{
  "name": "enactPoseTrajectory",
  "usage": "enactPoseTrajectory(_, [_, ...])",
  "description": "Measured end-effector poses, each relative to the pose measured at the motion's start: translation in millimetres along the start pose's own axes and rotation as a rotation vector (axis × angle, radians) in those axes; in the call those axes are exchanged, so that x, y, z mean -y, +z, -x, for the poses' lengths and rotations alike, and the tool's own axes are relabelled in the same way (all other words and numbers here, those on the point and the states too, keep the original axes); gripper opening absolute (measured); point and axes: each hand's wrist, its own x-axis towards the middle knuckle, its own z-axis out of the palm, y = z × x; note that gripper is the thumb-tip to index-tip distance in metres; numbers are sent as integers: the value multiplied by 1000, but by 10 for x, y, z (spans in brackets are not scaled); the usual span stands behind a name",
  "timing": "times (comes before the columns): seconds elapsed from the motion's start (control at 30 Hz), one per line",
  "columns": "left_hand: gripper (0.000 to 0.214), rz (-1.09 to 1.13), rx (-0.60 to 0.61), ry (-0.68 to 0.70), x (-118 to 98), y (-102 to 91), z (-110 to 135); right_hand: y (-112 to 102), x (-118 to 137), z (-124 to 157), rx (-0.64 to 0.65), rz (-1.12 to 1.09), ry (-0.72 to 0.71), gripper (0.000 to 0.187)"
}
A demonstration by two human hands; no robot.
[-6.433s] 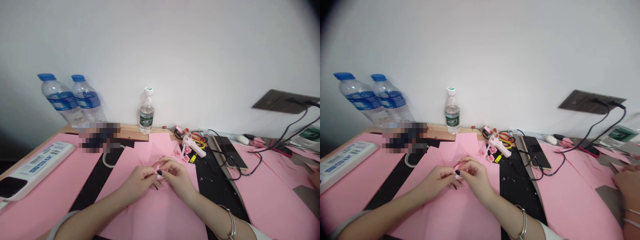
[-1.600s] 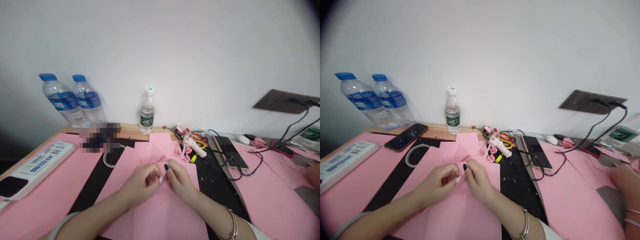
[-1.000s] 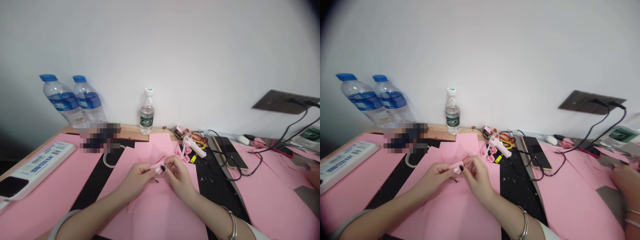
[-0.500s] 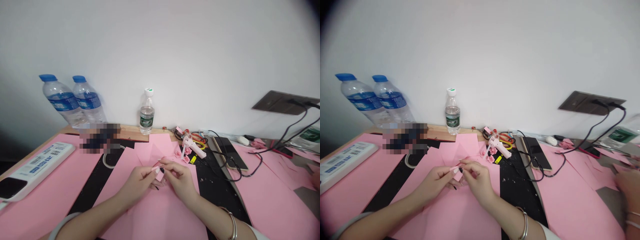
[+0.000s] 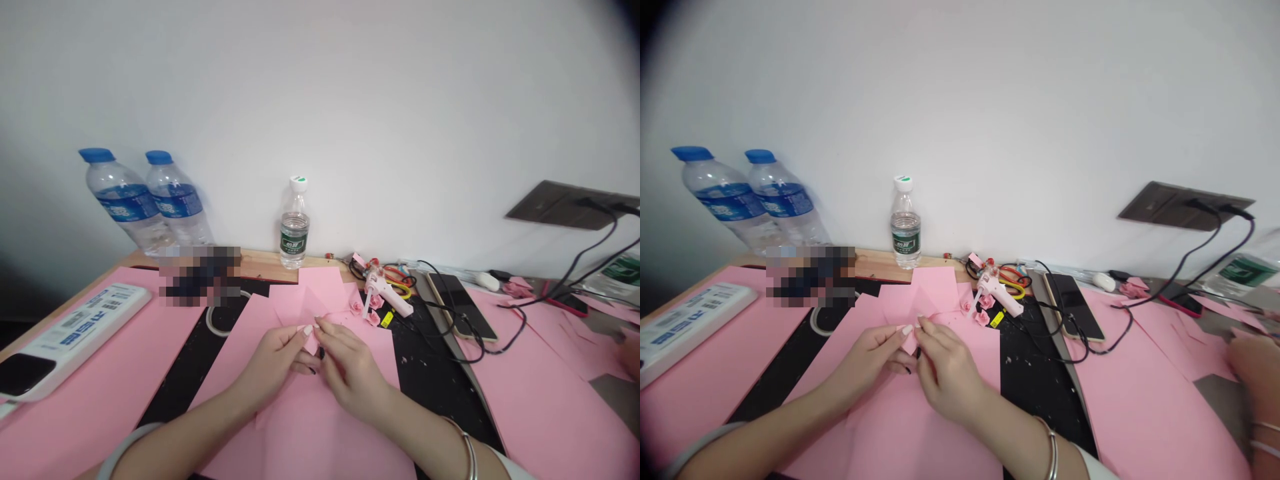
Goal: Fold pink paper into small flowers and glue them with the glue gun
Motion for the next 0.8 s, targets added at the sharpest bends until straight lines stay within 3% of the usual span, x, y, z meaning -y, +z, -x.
enactPoseTrajectory(0.13, [36, 8, 27, 10, 6, -11, -46, -9, -1, -13, 42, -47, 35, 46])
enactPoseTrajectory(0.27, [30, 32, 66, 20, 8, -31, -77, -16, -38, -54, -27, -196, 93, 43])
enactPoseTrajectory(0.47, [23, -72, 186, 36, -25, -8, -54, -6, -93, -97, -44, -327, 272, 12])
enactPoseTrajectory(0.67, [18, -191, 338, -25, -2, -11, -16, -17, -133, -130, 168, -269, 207, 32])
enactPoseTrajectory(0.8, [16, -196, 363, -26, 12, -23, -36, -17, -120, -118, 159, -278, 216, 33])
